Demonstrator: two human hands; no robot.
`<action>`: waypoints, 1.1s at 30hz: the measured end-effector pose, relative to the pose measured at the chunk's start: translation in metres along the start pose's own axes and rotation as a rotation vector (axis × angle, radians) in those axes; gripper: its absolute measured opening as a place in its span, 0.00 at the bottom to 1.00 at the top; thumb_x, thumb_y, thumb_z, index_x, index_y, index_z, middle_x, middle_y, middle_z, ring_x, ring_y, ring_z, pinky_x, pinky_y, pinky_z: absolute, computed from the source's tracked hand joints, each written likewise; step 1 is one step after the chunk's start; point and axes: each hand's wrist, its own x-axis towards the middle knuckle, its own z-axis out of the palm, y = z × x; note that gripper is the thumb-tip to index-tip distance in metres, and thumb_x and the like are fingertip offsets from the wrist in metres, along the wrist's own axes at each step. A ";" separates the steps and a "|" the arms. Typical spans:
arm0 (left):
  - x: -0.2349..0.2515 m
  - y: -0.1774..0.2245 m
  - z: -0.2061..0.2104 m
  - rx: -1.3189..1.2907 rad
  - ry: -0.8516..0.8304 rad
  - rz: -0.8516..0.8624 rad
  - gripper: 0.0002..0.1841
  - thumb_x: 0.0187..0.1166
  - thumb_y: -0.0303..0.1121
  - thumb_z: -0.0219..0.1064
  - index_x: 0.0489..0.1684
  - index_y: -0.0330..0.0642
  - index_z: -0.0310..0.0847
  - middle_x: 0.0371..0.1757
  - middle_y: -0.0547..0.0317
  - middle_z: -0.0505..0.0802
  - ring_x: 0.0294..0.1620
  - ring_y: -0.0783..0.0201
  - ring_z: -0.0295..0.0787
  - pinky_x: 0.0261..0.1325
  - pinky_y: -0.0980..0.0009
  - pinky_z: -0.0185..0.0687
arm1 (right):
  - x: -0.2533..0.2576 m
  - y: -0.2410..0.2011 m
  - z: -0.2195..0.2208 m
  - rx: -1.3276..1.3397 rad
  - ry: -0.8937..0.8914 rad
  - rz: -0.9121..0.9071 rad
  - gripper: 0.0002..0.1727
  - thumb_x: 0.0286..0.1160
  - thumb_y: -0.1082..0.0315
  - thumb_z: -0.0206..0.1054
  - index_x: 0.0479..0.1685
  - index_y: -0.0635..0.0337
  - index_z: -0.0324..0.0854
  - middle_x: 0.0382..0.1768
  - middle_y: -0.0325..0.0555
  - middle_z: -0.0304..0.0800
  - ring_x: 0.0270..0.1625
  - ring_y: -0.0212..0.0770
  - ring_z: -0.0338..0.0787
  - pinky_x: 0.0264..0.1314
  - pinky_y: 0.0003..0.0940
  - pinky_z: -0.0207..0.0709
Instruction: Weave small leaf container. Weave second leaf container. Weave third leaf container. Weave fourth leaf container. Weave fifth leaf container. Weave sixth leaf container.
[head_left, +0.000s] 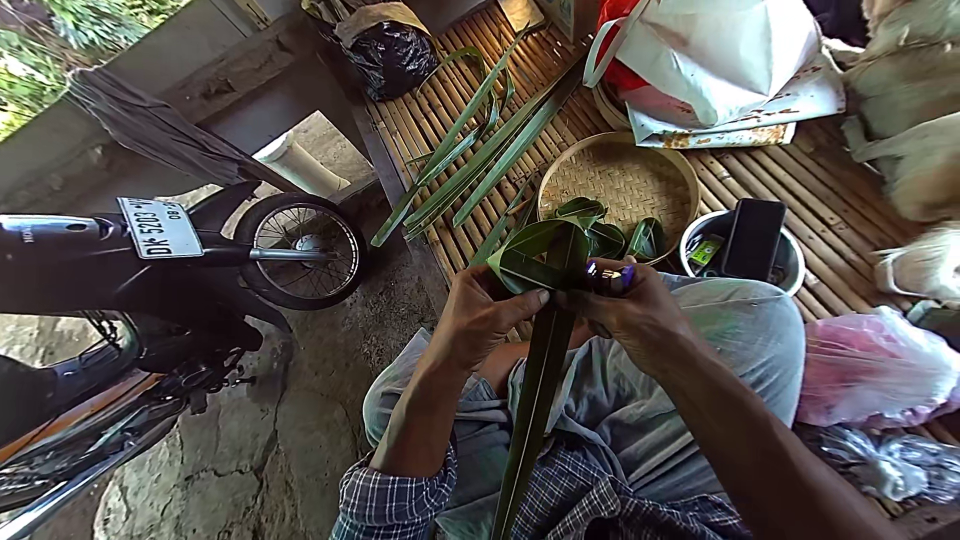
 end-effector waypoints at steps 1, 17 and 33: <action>0.000 0.000 0.001 0.012 0.001 0.001 0.15 0.65 0.14 0.76 0.49 0.29 0.87 0.42 0.42 0.95 0.39 0.57 0.94 0.47 0.63 0.93 | 0.000 0.000 0.001 0.004 0.014 -0.007 0.05 0.67 0.74 0.80 0.39 0.60 0.92 0.25 0.48 0.88 0.18 0.32 0.75 0.20 0.23 0.71; -0.043 -0.085 0.066 -0.839 0.389 -0.023 0.20 0.88 0.34 0.60 0.72 0.30 0.73 0.64 0.35 0.88 0.63 0.46 0.90 0.72 0.51 0.83 | 0.018 0.010 0.008 0.291 0.346 -0.077 0.07 0.70 0.75 0.77 0.44 0.65 0.89 0.25 0.51 0.86 0.16 0.33 0.75 0.17 0.24 0.72; -0.014 -0.028 0.040 -0.462 0.417 -0.051 0.21 0.96 0.36 0.44 0.67 0.30 0.79 0.48 0.40 0.94 0.46 0.50 0.97 0.54 0.53 0.94 | 0.021 0.055 -0.011 -0.410 0.367 -0.975 0.10 0.68 0.74 0.70 0.47 0.58 0.90 0.47 0.43 0.97 0.53 0.39 0.95 0.59 0.42 0.90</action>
